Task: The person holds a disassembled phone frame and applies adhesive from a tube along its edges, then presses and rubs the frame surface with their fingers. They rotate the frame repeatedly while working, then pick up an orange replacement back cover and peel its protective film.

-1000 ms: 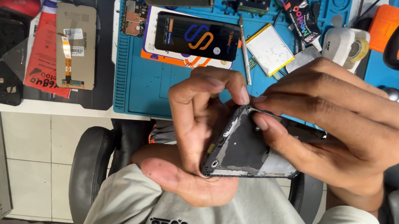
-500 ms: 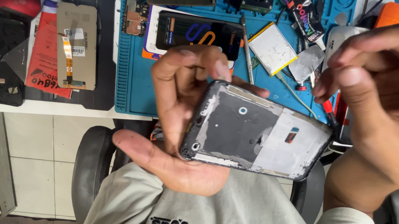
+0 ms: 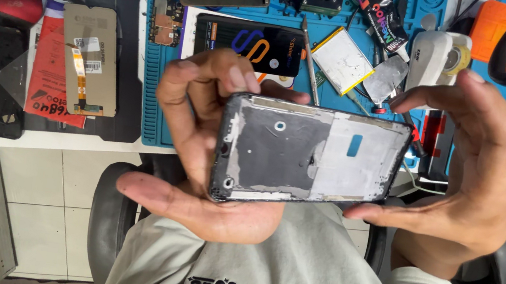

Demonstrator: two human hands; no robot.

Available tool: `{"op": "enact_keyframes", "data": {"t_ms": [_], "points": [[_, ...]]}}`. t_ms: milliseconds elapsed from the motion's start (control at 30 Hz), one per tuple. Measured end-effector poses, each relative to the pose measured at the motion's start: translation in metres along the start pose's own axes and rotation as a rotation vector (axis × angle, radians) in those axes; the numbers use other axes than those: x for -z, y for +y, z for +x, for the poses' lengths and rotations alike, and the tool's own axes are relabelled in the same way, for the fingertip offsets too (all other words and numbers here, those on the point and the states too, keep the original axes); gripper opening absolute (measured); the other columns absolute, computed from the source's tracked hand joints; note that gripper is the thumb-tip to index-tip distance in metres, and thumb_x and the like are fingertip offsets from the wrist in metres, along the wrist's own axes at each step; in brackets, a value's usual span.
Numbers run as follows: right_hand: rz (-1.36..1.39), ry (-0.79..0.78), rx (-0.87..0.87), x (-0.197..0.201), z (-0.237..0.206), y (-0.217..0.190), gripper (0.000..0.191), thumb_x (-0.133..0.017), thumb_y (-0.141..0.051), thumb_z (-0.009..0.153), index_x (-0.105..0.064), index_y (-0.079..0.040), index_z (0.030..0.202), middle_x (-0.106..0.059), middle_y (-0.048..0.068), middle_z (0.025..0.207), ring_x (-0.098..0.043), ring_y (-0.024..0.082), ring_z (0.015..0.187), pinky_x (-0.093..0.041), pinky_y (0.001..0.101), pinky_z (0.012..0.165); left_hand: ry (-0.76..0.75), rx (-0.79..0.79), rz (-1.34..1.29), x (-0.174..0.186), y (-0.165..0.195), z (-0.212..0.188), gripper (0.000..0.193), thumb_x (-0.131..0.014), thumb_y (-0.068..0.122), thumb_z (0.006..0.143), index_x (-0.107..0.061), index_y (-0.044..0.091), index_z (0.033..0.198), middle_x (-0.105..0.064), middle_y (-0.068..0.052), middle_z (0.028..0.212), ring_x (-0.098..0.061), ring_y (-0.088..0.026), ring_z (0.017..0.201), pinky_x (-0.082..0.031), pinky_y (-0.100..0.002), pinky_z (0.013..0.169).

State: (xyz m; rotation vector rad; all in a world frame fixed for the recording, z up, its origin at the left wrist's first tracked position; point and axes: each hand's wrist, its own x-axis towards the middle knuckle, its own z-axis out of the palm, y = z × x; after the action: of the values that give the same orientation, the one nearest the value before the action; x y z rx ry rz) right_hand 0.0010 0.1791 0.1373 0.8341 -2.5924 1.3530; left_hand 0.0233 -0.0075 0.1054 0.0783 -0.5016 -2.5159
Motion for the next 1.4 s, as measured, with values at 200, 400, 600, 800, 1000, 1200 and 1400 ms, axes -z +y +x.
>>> {"op": "enact_keyframes", "data": {"t_ms": [200, 400, 600, 800, 1000, 1200, 1400], "points": [[-0.024, 0.099, -0.027, -0.014, -0.011, -0.007, 0.144, -0.105, -0.040, 0.048, -0.022, -0.010, 0.162, -0.062, 0.020, 0.117, -0.066, 0.024, 0.102, -0.049, 0.0293, 0.093, 0.019, -0.045, -0.032, 0.002, 0.006, 0.003, 0.097, -0.017, 0.084, 0.099, -0.041, 0.000, 0.142, -0.048, -0.018, 0.117, -0.048, -0.023, 0.102, -0.060, -0.043, 0.085], [-0.014, 0.098, 0.003, -0.012, -0.012, -0.003, 0.143, -0.105, -0.037, 0.052, -0.018, -0.014, 0.162, -0.065, 0.023, 0.112, -0.068, 0.026, 0.098, -0.048, 0.0295, 0.093, 0.027, -0.069, -0.043, 0.003, 0.011, 0.004, 0.093, -0.021, 0.083, 0.099, -0.040, 0.002, 0.140, -0.047, -0.017, 0.113, -0.048, -0.023, 0.100, -0.061, -0.046, 0.086], [-0.126, 0.176, 0.096, -0.006, -0.016, -0.001, 0.151, -0.105, -0.039, 0.048, -0.013, -0.021, 0.167, -0.068, 0.027, 0.110, -0.066, 0.029, 0.093, -0.049, 0.0311, 0.086, -0.020, -0.033, 0.030, 0.010, 0.015, 0.009, 0.095, -0.037, 0.083, 0.088, -0.039, 0.003, 0.140, -0.049, -0.016, 0.115, -0.052, -0.024, 0.101, -0.061, -0.047, 0.086], [-0.197, 0.310, 0.117, -0.008, -0.024, 0.004, 0.150, -0.104, -0.043, 0.044, -0.016, -0.020, 0.163, -0.062, 0.026, 0.107, -0.061, 0.029, 0.088, -0.051, 0.0345, 0.083, -0.212, -0.060, 0.452, 0.033, 0.028, 0.021, 0.103, -0.056, 0.084, 0.076, -0.039, 0.005, 0.140, -0.052, -0.016, 0.118, -0.056, -0.025, 0.103, -0.061, -0.046, 0.087], [-0.119, 0.474, 0.312, -0.021, -0.006, 0.022, 0.145, -0.100, -0.048, 0.039, -0.016, -0.018, 0.153, -0.064, 0.022, 0.097, -0.064, 0.028, 0.084, -0.054, 0.0348, 0.075, -0.554, -0.217, 0.684, 0.068, 0.031, 0.057, 0.113, -0.078, 0.080, 0.064, -0.039, 0.007, 0.141, -0.054, -0.014, 0.123, -0.061, -0.024, 0.107, -0.062, -0.044, 0.088], [-0.004, 0.448, 0.370, -0.030, -0.007, 0.040, 0.138, -0.103, -0.043, 0.052, -0.014, -0.019, 0.155, -0.064, 0.023, 0.105, -0.067, 0.027, 0.089, -0.060, 0.0349, 0.081, -0.685, -0.277, 0.686, 0.089, 0.042, 0.060, 0.113, -0.098, 0.048, 0.057, -0.039, 0.014, 0.148, -0.055, -0.009, 0.132, -0.064, -0.019, 0.113, -0.065, -0.038, 0.089], [0.101, 0.495, 0.281, -0.044, -0.022, 0.055, 0.134, -0.103, -0.043, 0.056, -0.017, -0.019, 0.156, -0.069, 0.020, 0.115, -0.066, 0.023, 0.097, -0.056, 0.0318, 0.085, -0.698, -0.312, 0.647, 0.091, 0.039, 0.066, 0.117, -0.098, 0.047, 0.055, -0.036, 0.014, 0.148, -0.058, -0.011, 0.129, -0.064, -0.021, 0.113, -0.066, -0.037, 0.091]]}}
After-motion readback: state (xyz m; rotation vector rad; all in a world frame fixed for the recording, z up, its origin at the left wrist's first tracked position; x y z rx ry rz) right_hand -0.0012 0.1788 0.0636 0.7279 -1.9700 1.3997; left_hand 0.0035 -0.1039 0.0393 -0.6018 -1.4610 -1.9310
